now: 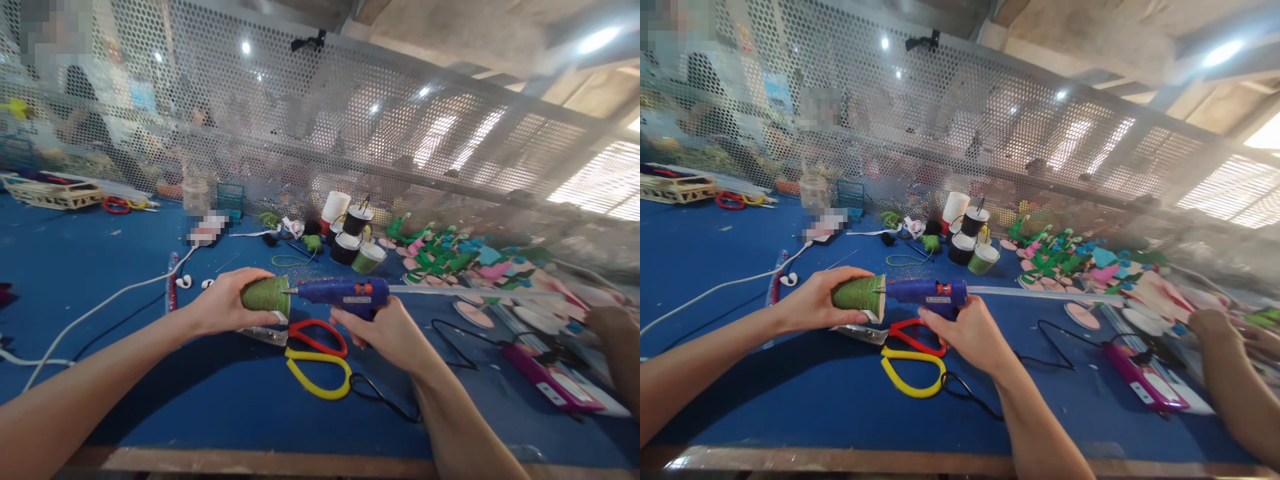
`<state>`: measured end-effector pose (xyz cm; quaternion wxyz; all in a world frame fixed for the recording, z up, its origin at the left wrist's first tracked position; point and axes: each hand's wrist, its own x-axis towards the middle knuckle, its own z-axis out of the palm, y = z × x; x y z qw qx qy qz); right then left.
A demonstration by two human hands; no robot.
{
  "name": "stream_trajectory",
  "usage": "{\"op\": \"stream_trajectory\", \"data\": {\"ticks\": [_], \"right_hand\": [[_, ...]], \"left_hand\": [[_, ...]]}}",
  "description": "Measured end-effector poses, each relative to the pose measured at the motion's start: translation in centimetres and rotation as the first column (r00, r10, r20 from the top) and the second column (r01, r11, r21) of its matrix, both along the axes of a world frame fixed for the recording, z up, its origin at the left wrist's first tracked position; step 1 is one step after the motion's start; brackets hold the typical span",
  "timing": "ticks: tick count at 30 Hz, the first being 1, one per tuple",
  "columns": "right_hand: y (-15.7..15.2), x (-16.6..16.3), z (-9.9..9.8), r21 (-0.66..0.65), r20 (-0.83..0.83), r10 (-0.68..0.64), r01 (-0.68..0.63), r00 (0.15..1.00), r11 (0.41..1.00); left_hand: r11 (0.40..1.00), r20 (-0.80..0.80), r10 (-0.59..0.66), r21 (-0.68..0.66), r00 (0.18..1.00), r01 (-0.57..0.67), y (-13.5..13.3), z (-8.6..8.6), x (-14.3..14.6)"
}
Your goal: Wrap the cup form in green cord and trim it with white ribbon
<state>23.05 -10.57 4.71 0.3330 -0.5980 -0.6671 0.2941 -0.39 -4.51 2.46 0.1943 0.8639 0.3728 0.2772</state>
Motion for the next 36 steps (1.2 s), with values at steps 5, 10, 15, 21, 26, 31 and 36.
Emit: {"op": "stream_trajectory", "data": {"ticks": [5,10,15,21,26,31,36], "right_hand": [[-0.08,-0.03,0.28,0.0,-0.037,-0.007,0.007,0.999,1.0],[0.16,-0.02,0.19,0.01,-0.115,-0.024,0.025,0.993,1.0],[-0.02,-0.05,0.29,-0.02,-0.09,0.01,-0.012,0.996,1.0],[0.0,0.04,0.25,-0.008,-0.063,0.027,-0.027,0.998,1.0],[0.06,-0.01,0.22,0.005,-0.071,0.034,-0.033,0.997,0.999],[-0.12,0.09,0.29,-0.013,-0.039,0.025,-0.026,0.999,1.0],[-0.18,0.19,0.17,0.031,-0.034,0.019,-0.018,0.999,0.999]], "left_hand": [[0.997,0.016,-0.017,0.071,1.0,0.016,0.03,-0.13,-0.11],[0.987,0.015,-0.04,0.159,0.999,0.037,-0.04,-0.41,-0.29],[0.985,0.003,-0.03,0.17,1.0,0.029,0.02,-0.51,-0.33],[0.989,0.02,-0.031,0.143,0.999,0.028,0.05,-0.41,-0.22],[0.996,0.031,-0.031,0.079,0.999,0.029,-0.12,-0.27,-0.06],[1.0,0.084,0.004,0.005,0.996,-0.005,-0.07,-0.32,0.06],[0.999,0.057,0.006,0.05,0.998,-0.009,0.03,-0.27,-0.05]]}}
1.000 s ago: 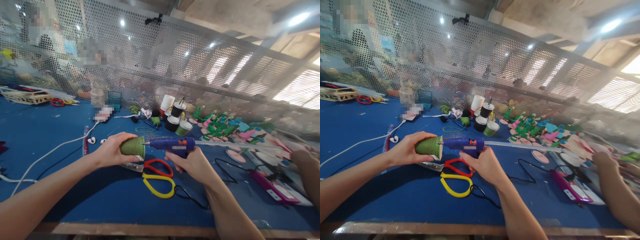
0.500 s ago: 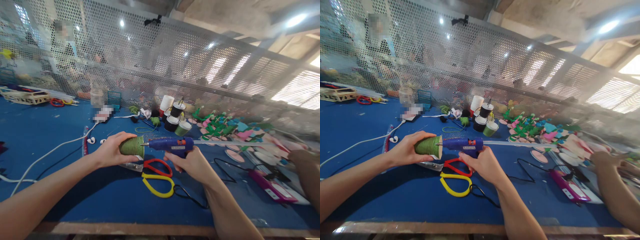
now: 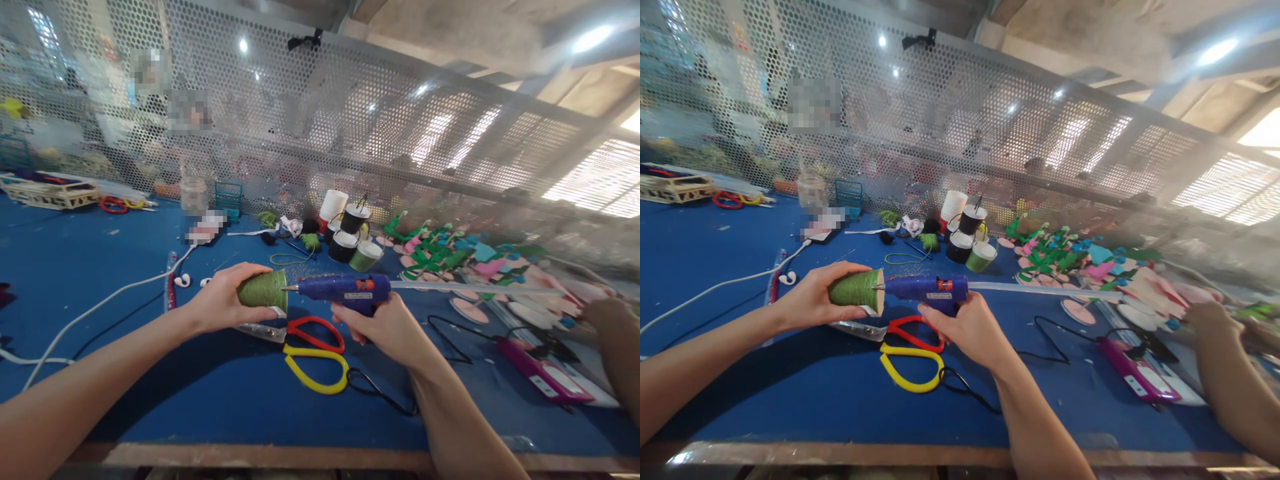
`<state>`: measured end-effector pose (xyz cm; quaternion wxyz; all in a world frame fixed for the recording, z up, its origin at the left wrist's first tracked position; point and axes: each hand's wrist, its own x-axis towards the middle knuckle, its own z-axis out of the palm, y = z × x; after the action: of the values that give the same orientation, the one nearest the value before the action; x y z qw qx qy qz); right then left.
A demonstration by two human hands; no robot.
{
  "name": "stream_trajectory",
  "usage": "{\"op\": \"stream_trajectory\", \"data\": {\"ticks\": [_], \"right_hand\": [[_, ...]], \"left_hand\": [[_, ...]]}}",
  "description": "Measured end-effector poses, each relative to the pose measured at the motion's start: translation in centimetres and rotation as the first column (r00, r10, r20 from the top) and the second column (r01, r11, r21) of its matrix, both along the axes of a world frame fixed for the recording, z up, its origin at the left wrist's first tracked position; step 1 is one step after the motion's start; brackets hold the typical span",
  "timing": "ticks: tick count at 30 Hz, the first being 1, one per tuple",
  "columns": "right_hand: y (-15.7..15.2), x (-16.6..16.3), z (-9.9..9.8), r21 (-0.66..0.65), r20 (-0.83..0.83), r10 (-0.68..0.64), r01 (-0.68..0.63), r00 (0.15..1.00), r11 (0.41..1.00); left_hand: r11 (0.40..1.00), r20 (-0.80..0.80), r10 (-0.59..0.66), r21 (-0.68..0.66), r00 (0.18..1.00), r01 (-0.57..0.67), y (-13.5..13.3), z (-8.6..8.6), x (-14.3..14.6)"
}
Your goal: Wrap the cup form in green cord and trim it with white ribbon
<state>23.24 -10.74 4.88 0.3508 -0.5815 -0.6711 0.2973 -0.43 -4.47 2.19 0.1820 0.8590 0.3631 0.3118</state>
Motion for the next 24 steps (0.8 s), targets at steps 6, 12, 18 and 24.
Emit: {"op": "stream_trajectory", "data": {"ticks": [6,12,18,24], "right_hand": [[0.07,0.09,-0.13,0.061,-0.002,-0.009,0.009,1.0,0.998],[0.1,0.24,-0.3,0.048,-0.004,-0.014,0.014,1.0,0.999],[0.01,-0.01,0.03,0.05,-0.029,-0.002,0.003,1.0,0.999],[0.07,0.16,-0.12,0.066,0.019,-0.003,0.002,1.0,0.998]], "left_hand": [[0.997,-0.064,0.003,0.072,0.998,0.001,0.05,-0.02,-0.2],[0.997,-0.074,-0.002,0.081,0.997,0.008,0.15,-0.17,-0.22],[0.995,-0.072,0.002,0.097,0.997,0.005,0.13,-0.12,-0.24],[0.996,-0.06,-0.008,0.087,0.998,0.013,0.05,-0.03,-0.12]]}}
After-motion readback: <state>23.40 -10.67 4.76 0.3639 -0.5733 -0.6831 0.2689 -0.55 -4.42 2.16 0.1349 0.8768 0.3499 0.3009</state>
